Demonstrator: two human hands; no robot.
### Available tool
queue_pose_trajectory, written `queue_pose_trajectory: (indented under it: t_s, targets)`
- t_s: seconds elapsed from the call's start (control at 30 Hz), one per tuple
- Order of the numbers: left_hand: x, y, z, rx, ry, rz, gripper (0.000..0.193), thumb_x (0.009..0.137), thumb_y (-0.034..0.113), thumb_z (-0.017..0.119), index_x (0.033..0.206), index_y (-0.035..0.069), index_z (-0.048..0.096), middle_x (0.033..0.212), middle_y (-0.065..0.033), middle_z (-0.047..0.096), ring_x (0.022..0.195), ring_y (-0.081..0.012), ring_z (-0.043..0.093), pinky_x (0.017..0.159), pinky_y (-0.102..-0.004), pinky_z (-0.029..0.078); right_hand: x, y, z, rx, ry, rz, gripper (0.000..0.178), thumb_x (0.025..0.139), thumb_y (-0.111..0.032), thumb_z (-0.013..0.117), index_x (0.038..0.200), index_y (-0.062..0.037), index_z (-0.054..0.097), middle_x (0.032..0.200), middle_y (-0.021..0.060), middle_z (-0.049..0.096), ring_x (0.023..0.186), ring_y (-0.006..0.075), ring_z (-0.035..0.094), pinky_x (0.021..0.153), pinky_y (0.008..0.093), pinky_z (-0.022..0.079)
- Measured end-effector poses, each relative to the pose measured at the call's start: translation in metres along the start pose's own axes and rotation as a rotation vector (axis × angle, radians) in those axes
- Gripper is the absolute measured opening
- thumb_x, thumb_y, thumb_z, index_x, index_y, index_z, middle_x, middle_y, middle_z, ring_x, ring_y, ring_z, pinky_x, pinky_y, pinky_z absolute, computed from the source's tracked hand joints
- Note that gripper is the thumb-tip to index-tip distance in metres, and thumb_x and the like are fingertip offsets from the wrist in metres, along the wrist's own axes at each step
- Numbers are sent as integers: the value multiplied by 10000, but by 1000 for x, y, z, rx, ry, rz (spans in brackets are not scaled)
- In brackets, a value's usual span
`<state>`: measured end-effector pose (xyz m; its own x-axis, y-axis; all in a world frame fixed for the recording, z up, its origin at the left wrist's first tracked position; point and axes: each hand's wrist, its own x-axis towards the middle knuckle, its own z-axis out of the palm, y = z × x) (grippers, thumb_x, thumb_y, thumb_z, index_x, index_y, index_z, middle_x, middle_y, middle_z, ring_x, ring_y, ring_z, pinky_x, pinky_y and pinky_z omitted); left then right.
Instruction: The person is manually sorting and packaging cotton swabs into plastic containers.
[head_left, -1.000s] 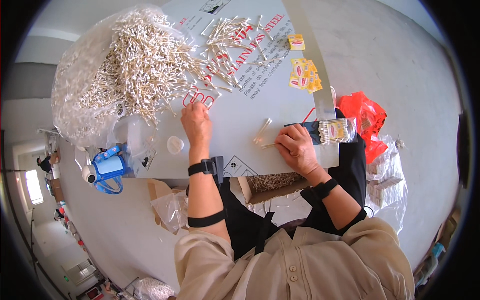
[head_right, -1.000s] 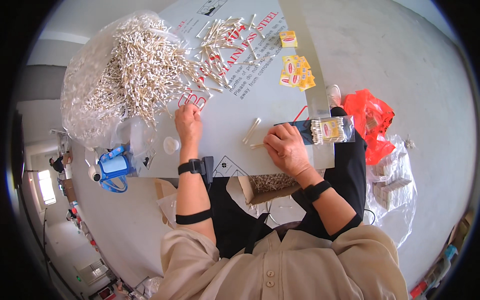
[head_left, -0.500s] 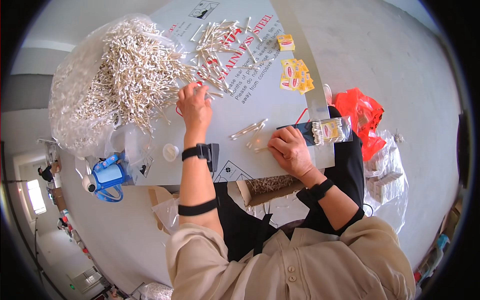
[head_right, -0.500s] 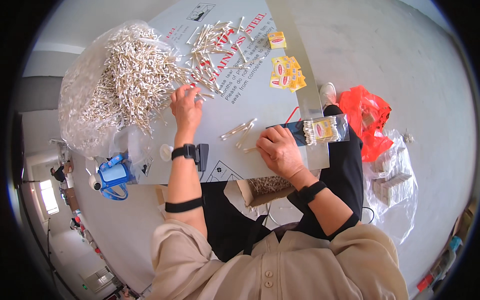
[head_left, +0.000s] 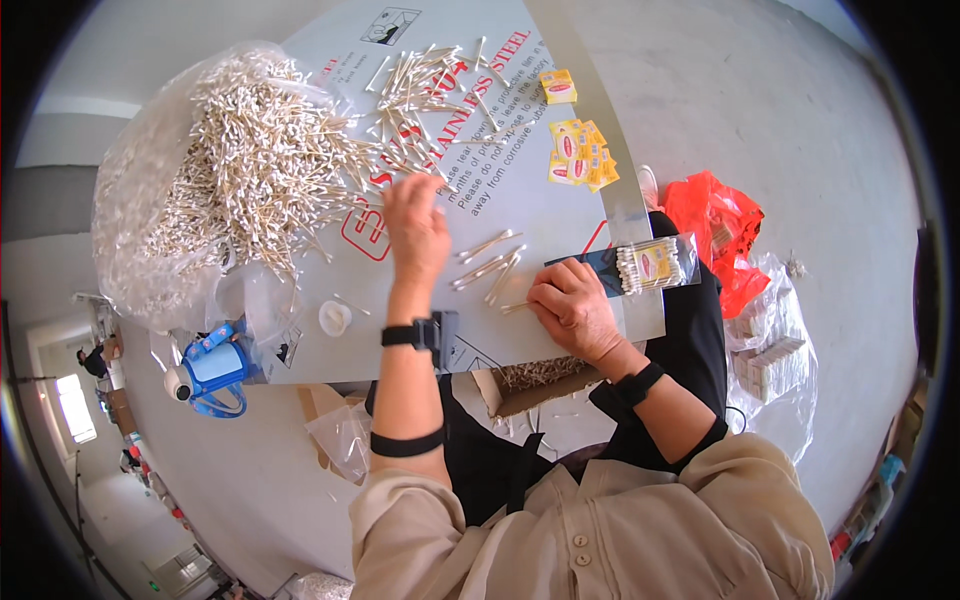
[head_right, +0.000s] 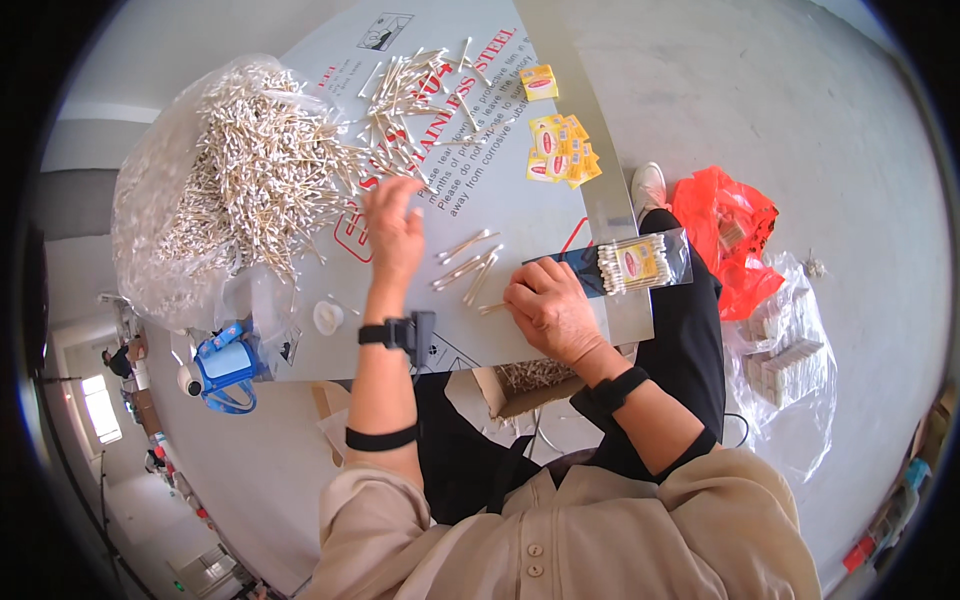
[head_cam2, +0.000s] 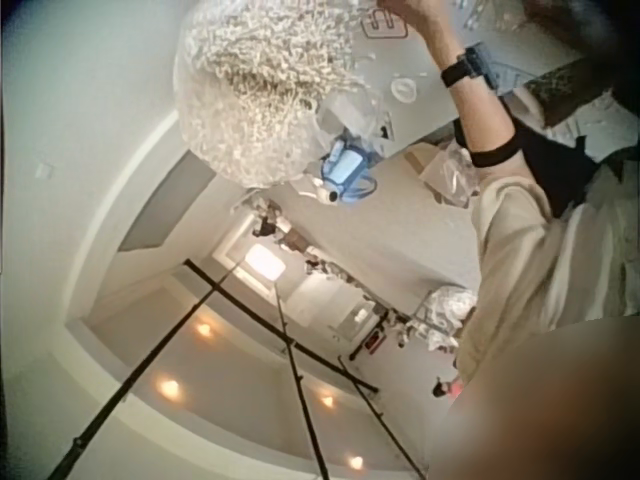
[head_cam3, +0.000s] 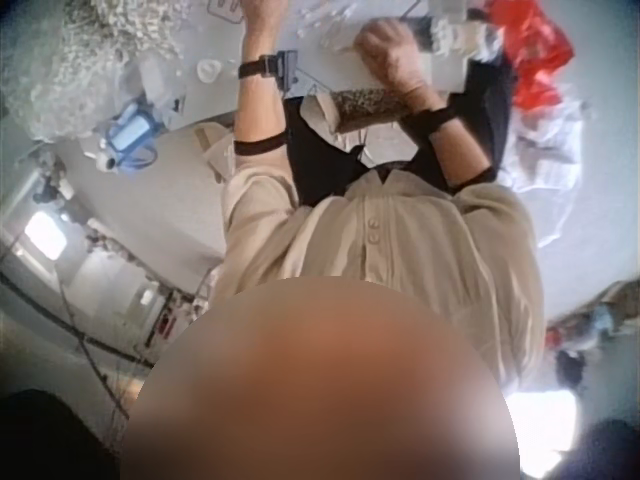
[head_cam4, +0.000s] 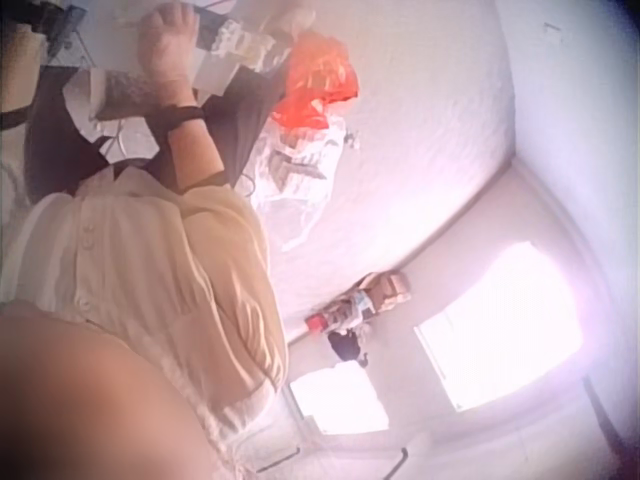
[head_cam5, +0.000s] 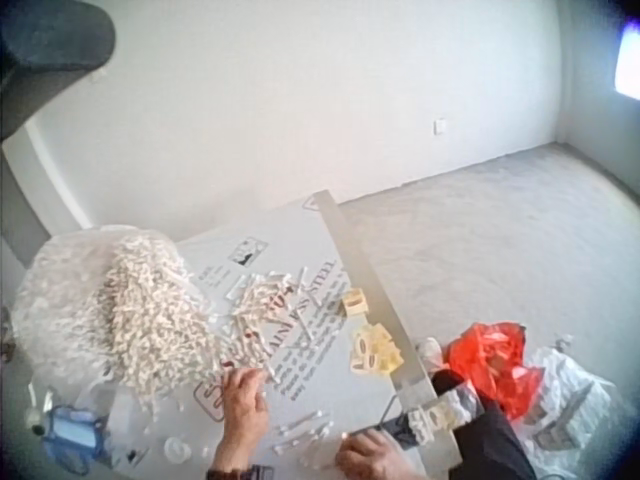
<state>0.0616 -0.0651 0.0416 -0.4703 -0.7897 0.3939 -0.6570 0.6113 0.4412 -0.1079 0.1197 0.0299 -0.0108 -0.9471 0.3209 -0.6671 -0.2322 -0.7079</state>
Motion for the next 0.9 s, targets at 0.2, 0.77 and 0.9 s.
queue_pose_trajectory:
  t_s: [0.2, 0.77, 0.9]
  targets:
    - [49, -38, -5, 368, -69, 153, 365, 672, -39, 684, 975, 165, 669, 1155, -51, 539, 1149, -284, 468, 942, -466, 396, 0, 1, 1, 4, 2, -2, 128, 722, -46, 676, 822, -94, 612, 900, 29, 560, 885, 244, 532, 768, 369, 423]
    - [-30, 50, 5, -95, -313, -40, 111, 701, 8, 689, 745, 57, 600, 804, -50, 590, 852, -283, 519, 769, -395, 457, -1, 0, -1, -5, 20, 2, 83, 743, -69, 660, 799, -100, 607, 873, 35, 550, 867, 243, 527, 759, 363, 418]
    - [-27, 43, 4, -76, -218, -34, 101, 718, -15, 675, 764, 51, 615, 824, -64, 592, 839, -282, 534, 748, -399, 472, -1, 0, 1, -11, 30, -17, 59, 753, -80, 649, 786, -101, 605, 865, 35, 548, 859, 240, 528, 752, 361, 418]
